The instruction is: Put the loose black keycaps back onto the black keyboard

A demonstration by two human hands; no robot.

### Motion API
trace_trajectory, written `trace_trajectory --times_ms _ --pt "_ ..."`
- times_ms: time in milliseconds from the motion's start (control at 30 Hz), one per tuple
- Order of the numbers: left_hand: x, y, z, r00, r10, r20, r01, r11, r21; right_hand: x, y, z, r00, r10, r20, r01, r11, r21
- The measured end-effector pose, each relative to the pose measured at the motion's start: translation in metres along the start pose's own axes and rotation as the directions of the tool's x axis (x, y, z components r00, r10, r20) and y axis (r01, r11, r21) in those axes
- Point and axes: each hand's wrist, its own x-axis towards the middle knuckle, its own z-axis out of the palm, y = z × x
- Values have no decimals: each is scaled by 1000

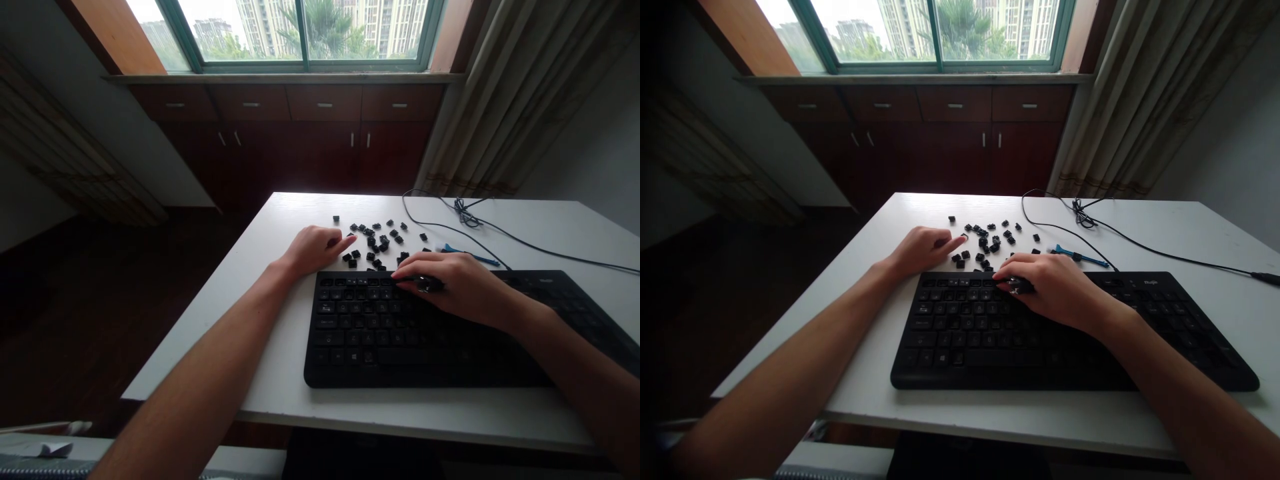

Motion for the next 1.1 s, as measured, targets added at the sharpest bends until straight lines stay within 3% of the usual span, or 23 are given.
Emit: trace_trajectory --times_ms 667,833,933,1033,1100 --pt "0 1 -1 1000 4 12 -4 1000 -23 1 -3 -3 996 -45 81 51 996 -76" --pt "1 1 0 1000 5 9 -5 1000 -23 3 0 -3 999 -24 40 22 999 45" --pt "1 1 0 1000 1 8 0 1000 -24 3 -3 -5 996 54 -75 -44 990 131" --pt "0 0 0 1000 -2 15 3 999 -41 8 -14 -10 927 241 -286 -106 902 419" --pt "0 0 0 1000 -2 18 3 998 -55 17 -24 -15 871 338 -357 -39 771 636"
